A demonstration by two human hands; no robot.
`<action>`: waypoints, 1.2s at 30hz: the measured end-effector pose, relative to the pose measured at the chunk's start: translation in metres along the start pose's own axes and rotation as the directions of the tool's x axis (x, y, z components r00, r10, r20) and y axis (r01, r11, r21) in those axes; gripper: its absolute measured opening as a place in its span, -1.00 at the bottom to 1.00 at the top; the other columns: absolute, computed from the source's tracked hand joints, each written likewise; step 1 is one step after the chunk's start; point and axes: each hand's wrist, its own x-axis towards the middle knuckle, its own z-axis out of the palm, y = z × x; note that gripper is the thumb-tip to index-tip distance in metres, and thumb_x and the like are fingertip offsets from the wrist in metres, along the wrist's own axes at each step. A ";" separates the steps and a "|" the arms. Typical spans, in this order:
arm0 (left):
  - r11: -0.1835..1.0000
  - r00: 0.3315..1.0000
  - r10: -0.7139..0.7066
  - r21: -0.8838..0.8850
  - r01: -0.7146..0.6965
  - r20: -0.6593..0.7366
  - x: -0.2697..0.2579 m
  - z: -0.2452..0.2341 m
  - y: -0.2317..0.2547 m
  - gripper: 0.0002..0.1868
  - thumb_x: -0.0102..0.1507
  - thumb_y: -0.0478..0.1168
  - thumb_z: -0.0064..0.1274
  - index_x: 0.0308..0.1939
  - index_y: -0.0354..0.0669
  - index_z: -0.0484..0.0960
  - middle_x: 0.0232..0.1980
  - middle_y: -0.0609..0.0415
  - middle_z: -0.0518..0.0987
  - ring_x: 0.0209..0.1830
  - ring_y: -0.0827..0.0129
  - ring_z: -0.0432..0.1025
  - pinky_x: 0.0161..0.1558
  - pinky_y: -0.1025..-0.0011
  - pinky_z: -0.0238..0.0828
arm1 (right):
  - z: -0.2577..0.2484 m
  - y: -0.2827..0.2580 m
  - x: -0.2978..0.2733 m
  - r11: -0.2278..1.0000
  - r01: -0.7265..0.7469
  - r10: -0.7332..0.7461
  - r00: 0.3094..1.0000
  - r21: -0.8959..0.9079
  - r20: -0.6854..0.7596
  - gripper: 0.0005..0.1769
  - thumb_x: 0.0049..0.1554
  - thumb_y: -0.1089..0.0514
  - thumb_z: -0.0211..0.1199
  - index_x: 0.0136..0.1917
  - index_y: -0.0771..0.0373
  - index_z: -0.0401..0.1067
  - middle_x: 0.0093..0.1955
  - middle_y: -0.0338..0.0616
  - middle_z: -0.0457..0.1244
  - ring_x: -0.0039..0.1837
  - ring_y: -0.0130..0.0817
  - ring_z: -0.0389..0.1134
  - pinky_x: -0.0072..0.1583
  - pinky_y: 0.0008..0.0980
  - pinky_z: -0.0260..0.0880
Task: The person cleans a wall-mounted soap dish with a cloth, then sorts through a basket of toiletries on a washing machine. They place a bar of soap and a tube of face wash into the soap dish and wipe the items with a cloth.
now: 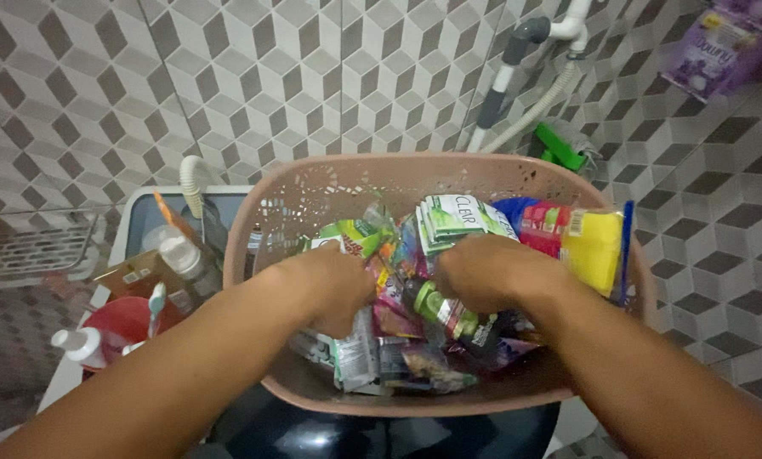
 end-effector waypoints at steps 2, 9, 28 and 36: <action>1.000 1.000 -0.017 -0.003 0.017 -0.005 0.004 0.001 -0.001 -0.65 0.01 -0.22 0.16 -0.13 -0.19 0.70 -0.10 -0.22 0.65 0.02 -0.04 0.55 0.16 0.07 0.39 | 0.002 0.008 -0.001 0.976 0.005 0.029 0.987 0.216 -0.156 -0.71 -0.01 0.29 0.25 0.01 0.13 0.54 -0.05 0.09 0.42 0.06 0.02 0.44 0.10 -0.04 0.41; 0.993 0.995 -0.095 -0.062 0.096 0.018 0.007 0.002 -0.005 -0.71 0.08 -0.30 0.08 -0.13 -0.23 0.68 -0.04 -0.25 0.65 0.03 -0.07 0.56 0.12 0.07 0.44 | 0.005 0.037 0.006 0.814 0.245 0.013 0.899 0.527 -0.438 -0.43 -0.13 0.52 0.03 0.12 0.23 0.52 -0.02 -0.01 0.46 -0.03 -0.21 0.53 0.03 -0.25 0.51; 0.827 0.755 0.563 0.219 -0.518 -0.337 0.083 -0.037 0.072 -0.38 0.00 -0.06 0.32 0.13 -0.11 0.61 0.18 -0.02 0.55 0.26 0.10 0.41 0.24 0.18 0.32 | -0.003 0.073 -0.020 0.854 0.110 0.399 0.490 0.508 -0.775 -0.65 0.15 -0.11 0.29 -0.09 0.22 0.60 -0.24 0.13 0.39 -0.16 0.12 0.42 -0.04 -0.02 0.40; 0.883 0.912 0.403 0.291 -0.367 -0.075 0.132 -0.052 0.102 0.03 -0.21 0.42 0.43 0.22 -0.03 0.64 0.27 0.01 0.57 0.41 0.11 0.29 0.46 0.22 0.09 | 0.018 0.080 -0.006 0.907 0.001 0.278 0.751 0.422 -0.598 -0.70 0.06 -0.11 0.30 -0.10 0.11 0.63 -0.07 0.14 0.40 0.04 0.19 0.39 0.14 0.08 0.36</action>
